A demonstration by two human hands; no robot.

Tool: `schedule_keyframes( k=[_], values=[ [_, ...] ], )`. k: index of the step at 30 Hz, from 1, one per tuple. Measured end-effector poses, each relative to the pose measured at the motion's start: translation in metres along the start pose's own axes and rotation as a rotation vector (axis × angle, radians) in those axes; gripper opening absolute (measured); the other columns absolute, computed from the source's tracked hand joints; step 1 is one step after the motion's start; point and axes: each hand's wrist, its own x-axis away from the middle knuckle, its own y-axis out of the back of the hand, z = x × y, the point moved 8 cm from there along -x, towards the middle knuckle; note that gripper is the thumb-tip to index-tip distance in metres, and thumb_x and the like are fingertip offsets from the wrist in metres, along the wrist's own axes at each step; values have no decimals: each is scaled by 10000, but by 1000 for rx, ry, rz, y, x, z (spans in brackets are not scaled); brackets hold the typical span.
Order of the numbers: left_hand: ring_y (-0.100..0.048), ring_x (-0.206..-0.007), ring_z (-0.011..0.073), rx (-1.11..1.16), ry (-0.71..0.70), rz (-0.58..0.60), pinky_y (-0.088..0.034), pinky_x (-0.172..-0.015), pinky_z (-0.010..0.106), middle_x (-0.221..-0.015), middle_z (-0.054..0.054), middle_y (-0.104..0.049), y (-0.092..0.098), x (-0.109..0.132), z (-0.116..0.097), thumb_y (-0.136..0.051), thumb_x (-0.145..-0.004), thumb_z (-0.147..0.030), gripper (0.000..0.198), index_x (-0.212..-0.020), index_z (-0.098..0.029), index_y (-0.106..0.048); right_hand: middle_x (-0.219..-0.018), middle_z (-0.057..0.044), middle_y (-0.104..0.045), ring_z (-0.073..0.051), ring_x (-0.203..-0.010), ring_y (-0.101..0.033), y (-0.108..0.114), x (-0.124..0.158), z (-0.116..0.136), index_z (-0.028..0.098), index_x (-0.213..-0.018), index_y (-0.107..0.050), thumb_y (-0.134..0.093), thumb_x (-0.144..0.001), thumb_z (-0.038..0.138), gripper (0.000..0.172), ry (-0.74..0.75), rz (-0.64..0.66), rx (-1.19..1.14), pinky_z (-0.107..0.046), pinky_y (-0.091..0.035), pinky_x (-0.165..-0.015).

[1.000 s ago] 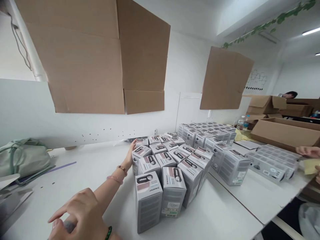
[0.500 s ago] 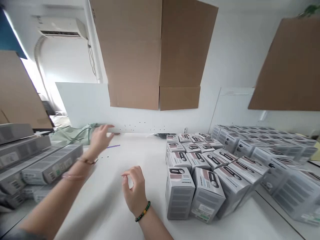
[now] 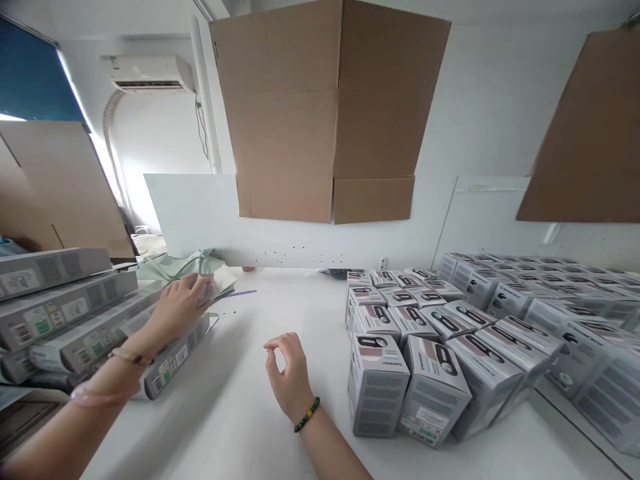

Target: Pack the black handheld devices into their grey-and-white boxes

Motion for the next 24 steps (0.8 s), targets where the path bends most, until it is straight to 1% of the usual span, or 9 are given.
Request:
schedule_keyframes(
  k=[2,6,9,12,15,17,20,22,24],
  values=[
    [-412,-1297,446,25,-46,-65,-324,-1053,646,-1381,191,-413,0,13,-42,-660,-763,-298,353,-1087,-209,-552,-967,-72,-623,-210,-895,-613,2,0,-3,231,-1059,-595,-492,-906,234,185,-13,-28,-14,-375,-546,-784],
    [-369,-1325,384,295,-138,-278,-400,-1040,573,-1363,174,-309,-8,68,-122,-663,-807,-254,438,-1184,-231,-442,-1460,-150,-339,-274,-1275,-501,0,1,-6,279,-1475,-222,-598,-872,463,734,-46,9,-160,-446,-504,-998],
    [-354,-1325,365,514,-146,-173,-444,-997,562,-1340,159,-296,-40,105,-153,-673,-792,-191,630,-1318,-285,-339,-1429,-135,-374,-296,-1321,-454,0,-1,-11,291,-1464,-288,-626,-853,497,728,-125,53,-155,-474,-455,-1058],
    [-373,-1315,358,691,-139,-20,-476,-971,549,-1354,142,-297,-63,118,-152,-746,-745,-238,798,-1378,-340,-272,-1252,-101,-512,-276,-1213,-524,10,-6,-21,298,-1335,-501,-583,-888,426,472,-217,31,-122,-463,-467,-1027],
    [-419,-1299,323,864,-50,46,-468,-997,547,-1374,102,-318,-64,107,-129,-723,-793,-354,738,-1377,-397,-275,-1185,-84,-552,-271,-1168,-539,13,-12,-22,295,-1247,-573,-582,-870,371,385,-218,91,-170,-427,-486,-981],
    [-341,-1382,320,943,-3,134,-419,-1062,545,-1471,85,-253,-63,98,-117,-659,-850,-398,639,-1382,-419,-307,-1156,-74,-551,-254,-1115,-558,11,-14,-18,287,-1214,-574,-590,-848,331,369,-199,166,-201,-394,-498,-944],
    [-229,-1458,343,1007,0,396,-376,-1112,519,-1596,48,-98,-66,93,-117,-631,-867,-432,580,-1386,-416,-373,-1141,-58,-525,-218,-1026,-576,7,-13,-10,286,-1204,-528,-623,-806,280,409,-173,259,-227,-357,-502,-902],
    [-304,-1430,343,1041,3,533,-391,-1106,494,-1600,59,-134,-67,94,-120,-656,-847,-435,565,-1355,-391,-413,-1167,-53,-505,-215,-1055,-563,9,-11,-7,293,-1195,-490,-679,-775,277,461,-171,257,-228,-361,-484,-934],
    [-423,-1355,315,1084,19,557,-423,-1078,469,-1547,84,-270,-65,93,-119,-715,-802,-409,576,-1293,-360,-418,-1217,-58,-500,-228,-1123,-549,10,-10,-7,304,-1174,-442,-755,-745,336,532,-187,223,-281,-379,-464,-979]
  ],
)
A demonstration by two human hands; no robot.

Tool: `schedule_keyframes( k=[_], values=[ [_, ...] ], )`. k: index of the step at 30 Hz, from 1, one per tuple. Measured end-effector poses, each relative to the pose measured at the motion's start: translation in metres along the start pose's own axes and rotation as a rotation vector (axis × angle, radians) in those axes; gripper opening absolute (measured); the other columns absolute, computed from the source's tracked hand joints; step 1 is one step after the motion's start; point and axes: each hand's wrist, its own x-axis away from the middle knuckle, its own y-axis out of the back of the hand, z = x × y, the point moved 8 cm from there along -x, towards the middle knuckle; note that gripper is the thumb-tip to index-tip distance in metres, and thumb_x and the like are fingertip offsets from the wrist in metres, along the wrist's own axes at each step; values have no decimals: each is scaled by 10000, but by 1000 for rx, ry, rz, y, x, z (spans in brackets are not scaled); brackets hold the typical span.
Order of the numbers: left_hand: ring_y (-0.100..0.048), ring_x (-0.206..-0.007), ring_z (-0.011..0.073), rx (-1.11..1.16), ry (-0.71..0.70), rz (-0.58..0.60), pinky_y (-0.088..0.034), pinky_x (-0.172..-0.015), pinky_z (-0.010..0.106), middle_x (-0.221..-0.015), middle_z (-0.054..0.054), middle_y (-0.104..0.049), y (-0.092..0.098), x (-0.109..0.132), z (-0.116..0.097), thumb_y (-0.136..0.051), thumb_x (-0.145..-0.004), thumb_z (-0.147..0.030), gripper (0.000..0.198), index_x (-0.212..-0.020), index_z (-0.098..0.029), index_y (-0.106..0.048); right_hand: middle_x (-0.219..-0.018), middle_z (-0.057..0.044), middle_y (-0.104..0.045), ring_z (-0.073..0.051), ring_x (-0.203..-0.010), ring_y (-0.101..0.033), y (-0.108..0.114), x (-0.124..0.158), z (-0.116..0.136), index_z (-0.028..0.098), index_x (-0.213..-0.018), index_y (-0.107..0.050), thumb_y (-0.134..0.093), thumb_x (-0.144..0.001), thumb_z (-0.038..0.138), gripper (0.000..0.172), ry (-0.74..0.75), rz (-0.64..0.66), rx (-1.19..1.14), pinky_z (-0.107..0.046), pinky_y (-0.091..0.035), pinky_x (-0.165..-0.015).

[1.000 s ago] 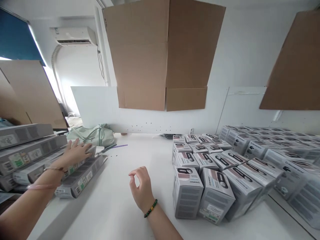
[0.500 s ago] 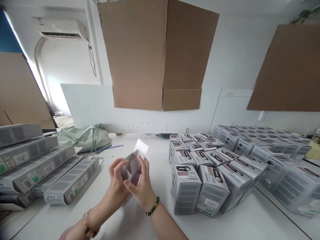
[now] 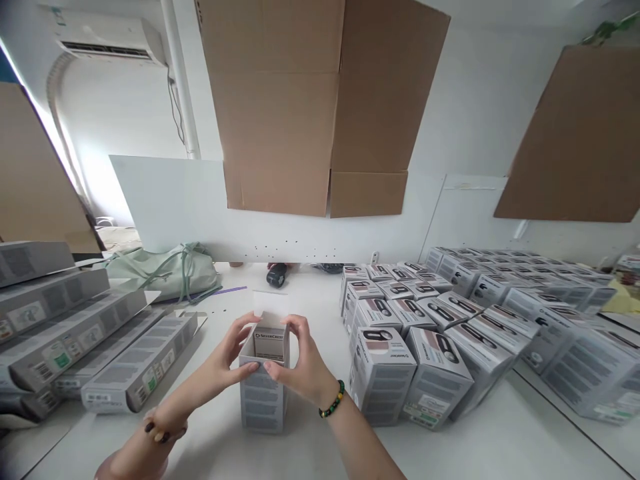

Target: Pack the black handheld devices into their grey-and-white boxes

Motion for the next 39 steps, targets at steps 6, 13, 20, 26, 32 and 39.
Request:
schedule_keyframes(
  k=[6,13,20,26,32,39],
  values=[
    [-651,-992,183,281,169,-429,-555,-810,322,-1365,37,-480,43,-5,23,-853,-612,-374,641,-1032,-301,-374,-1362,-105,-541,-219,-1150,-624,-4,-23,-52,326,-1308,-266,-344,-974,572,422,-202,-178,-95,-404,-535,-933],
    [-658,-652,144,489,508,-745,-513,-535,260,-1029,48,-616,85,4,90,-714,-705,-563,595,-1092,-287,-356,-1312,-106,-566,-251,-1131,-599,-2,-119,-156,176,-1243,-558,-589,-946,322,332,-441,-332,405,-476,-509,-953],
    [-676,-832,173,458,412,-823,-529,-603,266,-1215,89,-557,104,8,96,-832,-588,-478,705,-1076,-297,-356,-1304,-94,-580,-250,-1128,-605,-23,-187,-196,173,-1242,-574,-609,-939,314,336,-420,-231,556,-477,-519,-940],
    [-670,-830,153,449,288,-710,-522,-638,253,-1215,56,-538,98,-1,86,-802,-625,-490,673,-1082,-305,-345,-1193,-77,-630,-216,-1028,-639,-31,-185,-180,159,-1162,-607,-610,-937,321,277,-303,-244,514,-432,-538,-887],
    [-644,-986,201,440,163,-528,-543,-759,322,-1324,60,-502,83,-7,64,-797,-669,-460,651,-1123,-318,-353,-1169,-85,-596,-246,-1093,-562,15,-171,-53,206,-1121,-536,-519,-884,480,362,28,-567,378,-421,-458,-960],
    [-578,-1100,223,223,14,-388,-461,-906,395,-1353,74,-473,56,-10,36,-777,-713,-345,629,-1137,-307,-314,-992,-26,-575,-206,-922,-577,23,-101,102,245,-1019,-549,-394,-926,460,281,379,-628,264,-352,-465,-829]
  ],
)
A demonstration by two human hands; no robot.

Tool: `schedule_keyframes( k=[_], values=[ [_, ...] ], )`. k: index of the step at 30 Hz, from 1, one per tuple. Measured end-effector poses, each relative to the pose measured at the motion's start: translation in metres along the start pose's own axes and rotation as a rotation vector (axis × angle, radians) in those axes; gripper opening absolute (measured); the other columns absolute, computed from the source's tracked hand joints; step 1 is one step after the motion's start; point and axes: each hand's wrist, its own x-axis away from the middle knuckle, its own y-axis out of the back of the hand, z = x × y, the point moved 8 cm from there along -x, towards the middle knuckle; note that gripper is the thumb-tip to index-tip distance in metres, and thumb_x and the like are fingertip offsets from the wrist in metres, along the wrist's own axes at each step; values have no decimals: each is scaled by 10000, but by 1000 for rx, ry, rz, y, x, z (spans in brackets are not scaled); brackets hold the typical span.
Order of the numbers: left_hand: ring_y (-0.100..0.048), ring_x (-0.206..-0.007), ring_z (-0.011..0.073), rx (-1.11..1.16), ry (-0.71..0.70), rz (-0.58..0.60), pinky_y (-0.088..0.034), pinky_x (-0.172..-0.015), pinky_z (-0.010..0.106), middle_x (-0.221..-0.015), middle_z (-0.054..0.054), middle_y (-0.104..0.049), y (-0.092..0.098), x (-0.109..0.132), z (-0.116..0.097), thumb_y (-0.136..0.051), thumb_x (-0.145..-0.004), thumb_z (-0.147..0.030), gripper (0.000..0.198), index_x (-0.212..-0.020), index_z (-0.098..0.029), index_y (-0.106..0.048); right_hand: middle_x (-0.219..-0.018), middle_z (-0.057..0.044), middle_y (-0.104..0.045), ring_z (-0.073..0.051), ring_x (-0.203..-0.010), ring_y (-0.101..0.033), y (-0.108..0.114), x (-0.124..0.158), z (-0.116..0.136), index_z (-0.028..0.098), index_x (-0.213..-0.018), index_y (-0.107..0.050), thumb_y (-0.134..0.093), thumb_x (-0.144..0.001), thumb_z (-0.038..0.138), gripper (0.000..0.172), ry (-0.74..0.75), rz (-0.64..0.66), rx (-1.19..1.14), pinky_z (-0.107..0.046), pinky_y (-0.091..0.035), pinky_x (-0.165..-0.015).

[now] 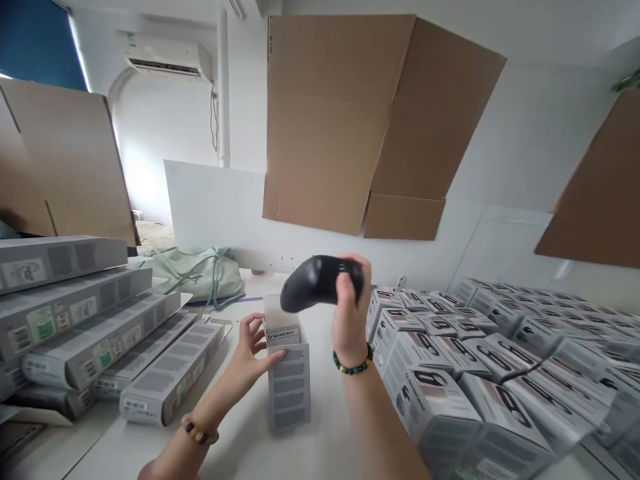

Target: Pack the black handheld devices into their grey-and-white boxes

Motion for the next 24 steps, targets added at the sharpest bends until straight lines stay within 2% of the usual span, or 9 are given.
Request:
schedule_keyframes(
  k=[3,5,7,10,13,16,18,21,24],
  values=[
    [-554,-1138,247,-64,-48,40,-426,-956,440,-1349,96,-462,-11,6,-3,-791,-696,-326,668,-1157,-293,-309,-943,-23,-603,-196,-868,-581,-18,22,17,233,-997,-558,-490,-897,396,204,-58,301,134,-339,-471,-805],
    [-548,-1155,260,-73,-75,78,-420,-970,458,-1323,99,-480,-19,10,-4,-803,-682,-323,695,-1163,-289,-302,-933,-29,-609,-203,-865,-583,-28,41,8,229,-991,-563,-514,-890,375,184,-147,490,253,-358,-478,-815],
    [-542,-1177,266,-66,-86,112,-410,-996,470,-1332,105,-485,-26,15,-4,-811,-674,-314,701,-1157,-288,-302,-935,-46,-608,-229,-902,-582,-27,55,-4,230,-980,-582,-550,-878,383,186,-202,607,379,-396,-480,-842],
    [-526,-1220,269,-75,-80,131,-384,-1045,480,-1415,125,-440,-33,20,-6,-800,-696,-301,679,-1173,-291,-318,-922,-69,-616,-278,-952,-568,-17,62,-10,247,-993,-602,-611,-857,418,219,-177,673,509,-446,-474,-847],
    [-512,-1252,284,-103,-117,132,-374,-1066,498,-1436,137,-434,-37,24,-11,-791,-710,-292,692,-1226,-295,-330,-897,-63,-628,-280,-910,-573,-12,64,-11,256,-1004,-595,-616,-856,462,255,-168,723,517,-445,-472,-813],
    [-488,-1287,310,-133,-142,106,-363,-1077,516,-1444,141,-437,-37,25,-14,-803,-693,-280,725,-1255,-293,-346,-911,-55,-623,-245,-884,-590,-5,64,-18,236,-985,-550,-519,-901,472,253,-263,623,392,-411,-482,-810],
    [-479,-1294,317,-162,-134,99,-358,-1077,521,-1438,145,-440,-38,26,-14,-803,-689,-280,731,-1256,-289,-342,-941,-56,-614,-232,-912,-594,-3,64,-20,228,-982,-524,-445,-927,468,259,-268,585,298,-400,-480,-846],
    [-486,-1276,309,-192,-111,126,-336,-1090,530,-1398,145,-468,-41,28,-11,-795,-703,-289,723,-1248,-286,-321,-1021,-63,-600,-238,-987,-575,-8,65,-16,230,-1012,-523,-448,-914,496,293,-172,729,220,-404,-459,-907],
    [-478,-1278,310,-199,-106,142,-323,-1095,543,-1411,144,-443,-42,29,-7,-787,-715,-302,714,-1247,-293,-309,-1042,-58,-617,-242,-948,-566,-7,63,-17,236,-1057,-512,-462,-900,506,317,-150,873,242,-407,-468,-871]
  ],
)
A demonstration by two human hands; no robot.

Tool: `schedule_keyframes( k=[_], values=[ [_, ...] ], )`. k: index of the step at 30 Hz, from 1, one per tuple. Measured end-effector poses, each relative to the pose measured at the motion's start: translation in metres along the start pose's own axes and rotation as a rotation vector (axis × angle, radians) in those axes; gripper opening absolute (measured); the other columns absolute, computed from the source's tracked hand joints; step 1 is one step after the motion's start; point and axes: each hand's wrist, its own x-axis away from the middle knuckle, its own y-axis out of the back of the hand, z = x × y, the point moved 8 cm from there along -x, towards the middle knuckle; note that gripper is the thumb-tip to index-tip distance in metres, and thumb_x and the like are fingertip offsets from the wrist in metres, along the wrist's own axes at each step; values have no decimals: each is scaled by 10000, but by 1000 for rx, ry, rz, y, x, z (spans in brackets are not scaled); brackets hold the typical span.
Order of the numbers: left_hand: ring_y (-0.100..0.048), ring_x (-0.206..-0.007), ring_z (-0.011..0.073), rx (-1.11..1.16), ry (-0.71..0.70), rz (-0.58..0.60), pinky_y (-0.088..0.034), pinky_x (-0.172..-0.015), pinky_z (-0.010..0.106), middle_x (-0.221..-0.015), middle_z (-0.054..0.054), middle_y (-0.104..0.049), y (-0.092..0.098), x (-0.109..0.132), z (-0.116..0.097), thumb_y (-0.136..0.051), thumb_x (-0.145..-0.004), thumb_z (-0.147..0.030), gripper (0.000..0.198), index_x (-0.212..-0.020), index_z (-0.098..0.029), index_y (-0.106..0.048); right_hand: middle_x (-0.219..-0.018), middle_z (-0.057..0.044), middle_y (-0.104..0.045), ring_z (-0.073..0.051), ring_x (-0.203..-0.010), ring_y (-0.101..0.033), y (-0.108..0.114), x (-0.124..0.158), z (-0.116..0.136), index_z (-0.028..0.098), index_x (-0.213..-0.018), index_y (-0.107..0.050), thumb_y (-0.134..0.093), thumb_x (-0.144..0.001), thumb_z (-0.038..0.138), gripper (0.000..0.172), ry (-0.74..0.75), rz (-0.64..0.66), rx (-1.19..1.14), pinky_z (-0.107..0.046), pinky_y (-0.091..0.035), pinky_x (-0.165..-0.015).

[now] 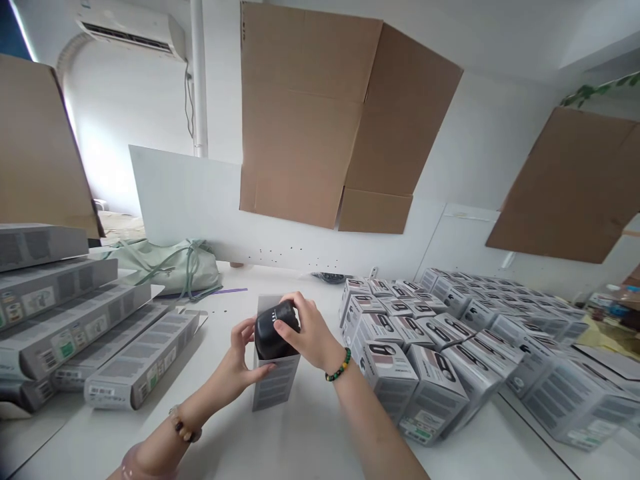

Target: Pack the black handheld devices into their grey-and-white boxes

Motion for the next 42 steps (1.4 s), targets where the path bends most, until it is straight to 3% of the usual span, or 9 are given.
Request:
schedule_keyframes(
  k=[8,14,17,20,24,26,30,35,42],
  values=[
    [-466,-1305,316,23,-26,-50,-353,-1097,522,-1402,120,-448,2,-1,5,-805,-700,-331,738,-1282,-308,-351,-917,-21,-645,-212,-769,-557,-2,-2,1,251,-1073,-526,-548,-901,390,223,-56,49,279,-442,-461,-848],
    [-321,-1423,343,-67,-54,-23,-341,-1127,510,-1528,103,-328,3,-2,-1,-708,-809,-362,576,-1338,-325,-482,-1242,-108,-553,-301,-1221,-474,-12,17,-22,237,-856,-682,-551,-908,509,307,-6,-58,89,-499,-412,-1031],
    [-371,-1382,349,-107,-70,23,-350,-1131,490,-1505,92,-343,1,-2,-9,-663,-843,-382,311,-1140,-289,-665,-1380,-89,-489,-258,-1349,-416,-14,27,-49,273,-1062,-691,-320,-994,531,457,-83,-202,-200,-447,-400,-1089],
    [-414,-1338,339,-119,-86,33,-374,-1111,480,-1468,102,-356,-1,-2,-12,-661,-843,-389,208,-997,-250,-679,-1461,-78,-461,-226,-1315,-497,-37,30,-64,339,-1415,-425,-442,-972,492,469,-171,-104,-519,-411,-459,-1057],
    [-510,-1243,279,14,-101,-37,-406,-1068,475,-1365,103,-449,1,-1,-9,-745,-778,-328,481,-1176,-287,-477,-1545,-94,-373,-212,-1255,-561,-43,28,-57,405,-1532,-49,-633,-887,390,871,-195,5,-649,-424,-487,-1021],
    [-540,-1203,258,80,-109,-47,-428,-1036,461,-1292,91,-506,2,-2,-10,-745,-778,-294,575,-1237,-302,-399,-1520,-85,-420,-230,-1318,-504,-36,26,-47,376,-1487,-294,-678,-854,416,742,-124,27,-600,-431,-464,-1049],
    [-540,-1180,273,10,-105,-15,-459,-971,425,-1157,83,-566,3,-6,-12,-703,-804,-265,244,-1013,-249,-578,-1224,-59,-681,-249,-1319,-499,-31,26,-25,294,-1026,-735,-728,-813,450,264,80,76,-439,-448,-429,-1091],
    [-519,-1219,271,-48,-100,15,-447,-974,409,-1238,90,-556,3,-6,-12,-708,-805,-294,311,-1093,-270,-594,-1027,-52,-755,-224,-1113,-644,-21,23,-23,306,-946,-767,-652,-895,386,150,112,-78,-360,-425,-551,-937],
    [-497,-1260,271,-45,-96,87,-426,-1006,408,-1298,93,-536,2,-5,-11,-669,-848,-318,272,-1109,-286,-602,-1033,-49,-753,-217,-1156,-628,-18,23,-18,320,-967,-770,-634,-912,378,157,186,-14,-272,-439,-530,-993]
  ],
)
